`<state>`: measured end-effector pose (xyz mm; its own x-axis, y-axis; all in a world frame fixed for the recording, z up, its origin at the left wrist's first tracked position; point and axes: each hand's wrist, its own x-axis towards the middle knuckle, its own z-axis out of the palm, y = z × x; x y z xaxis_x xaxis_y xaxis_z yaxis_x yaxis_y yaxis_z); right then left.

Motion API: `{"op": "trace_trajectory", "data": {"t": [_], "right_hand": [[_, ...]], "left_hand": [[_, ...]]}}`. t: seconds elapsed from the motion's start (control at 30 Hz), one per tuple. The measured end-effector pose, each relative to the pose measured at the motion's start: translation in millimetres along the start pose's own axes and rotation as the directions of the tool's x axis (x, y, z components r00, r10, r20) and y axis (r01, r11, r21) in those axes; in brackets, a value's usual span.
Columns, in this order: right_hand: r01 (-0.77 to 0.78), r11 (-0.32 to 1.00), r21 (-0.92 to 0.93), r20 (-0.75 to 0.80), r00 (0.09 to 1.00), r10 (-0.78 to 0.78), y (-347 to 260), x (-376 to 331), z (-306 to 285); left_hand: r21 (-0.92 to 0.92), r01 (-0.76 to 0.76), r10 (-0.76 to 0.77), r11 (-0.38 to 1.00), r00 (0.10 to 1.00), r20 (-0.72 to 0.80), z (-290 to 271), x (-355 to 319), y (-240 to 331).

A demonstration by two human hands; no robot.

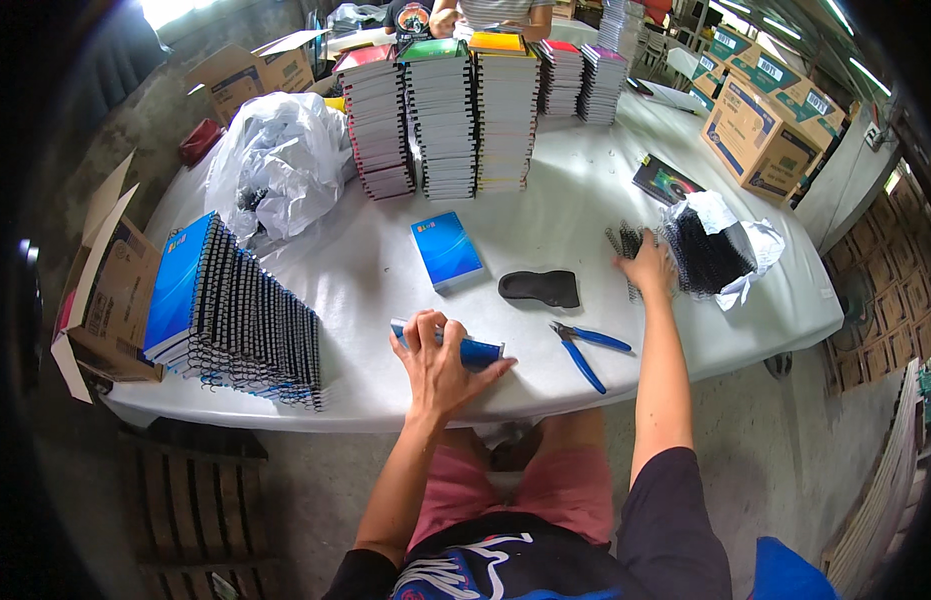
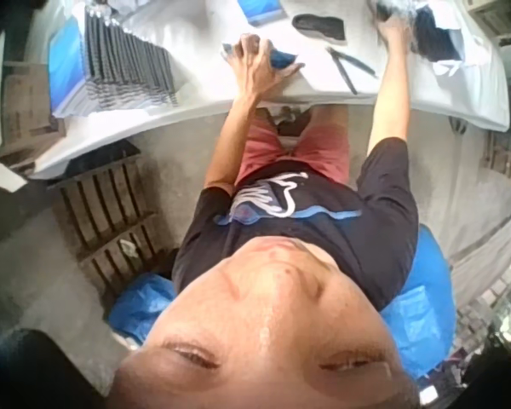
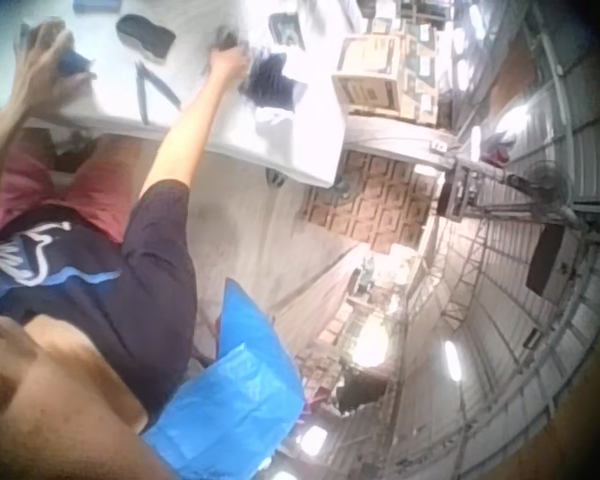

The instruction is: The person assembles spiral-bound notebooks by inserting metal spiral coils into pre-punched holes on the notebook covers. They use pliers to secure the coils and stack the completed notebooks on the table. The workspace contains stacks of notebook covers, loose spiral coils, and finished notebooks.

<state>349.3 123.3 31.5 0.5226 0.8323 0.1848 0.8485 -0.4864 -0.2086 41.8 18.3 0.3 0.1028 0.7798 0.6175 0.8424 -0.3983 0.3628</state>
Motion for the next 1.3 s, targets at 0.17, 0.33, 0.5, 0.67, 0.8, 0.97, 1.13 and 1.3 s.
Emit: {"op": "trace_trajectory", "data": {"t": [0.17,0.33,0.5,0.67,0.8,0.97,1.13,1.3], "right_hand": [[0.181,0.981,-0.064,0.089,0.981,-0.175,17,27,20],[0.331,0.921,-0.207,-0.028,0.939,-0.344,26,24,-18],[0.586,0.713,0.385,-0.06,0.787,-0.614,-30,-43,-57],[0.398,0.405,0.823,0.092,0.61,-0.787,-64,-149,-55],[0.333,0.328,0.884,-0.019,0.727,-0.686,-63,-177,-39],[0.38,0.333,0.863,-0.071,0.743,-0.665,-64,-181,-29],[0.321,0.319,0.892,-0.012,0.723,-0.691,-67,-181,-31],[0.191,0.241,0.952,0.055,0.666,-0.744,-57,-167,-24]], "left_hand": [[0.022,0.041,-0.039,0.999,0.995,-0.091,-2,12,0],[0.04,0.017,-0.013,0.999,0.993,-0.12,-11,11,0],[0.023,-0.017,0.02,1.0,0.989,-0.146,-5,1,-6],[0.053,-0.026,0.037,0.998,0.973,-0.228,-9,-18,-13],[0.045,-0.019,0.028,0.999,0.974,-0.225,-8,-21,-9],[0.083,0.016,0.001,0.996,0.978,-0.207,-6,-23,-8],[0.03,0.037,-0.029,0.999,0.975,-0.218,-4,-24,-9],[0.02,0.034,-0.03,0.999,0.985,-0.169,-7,-22,-2]]}}
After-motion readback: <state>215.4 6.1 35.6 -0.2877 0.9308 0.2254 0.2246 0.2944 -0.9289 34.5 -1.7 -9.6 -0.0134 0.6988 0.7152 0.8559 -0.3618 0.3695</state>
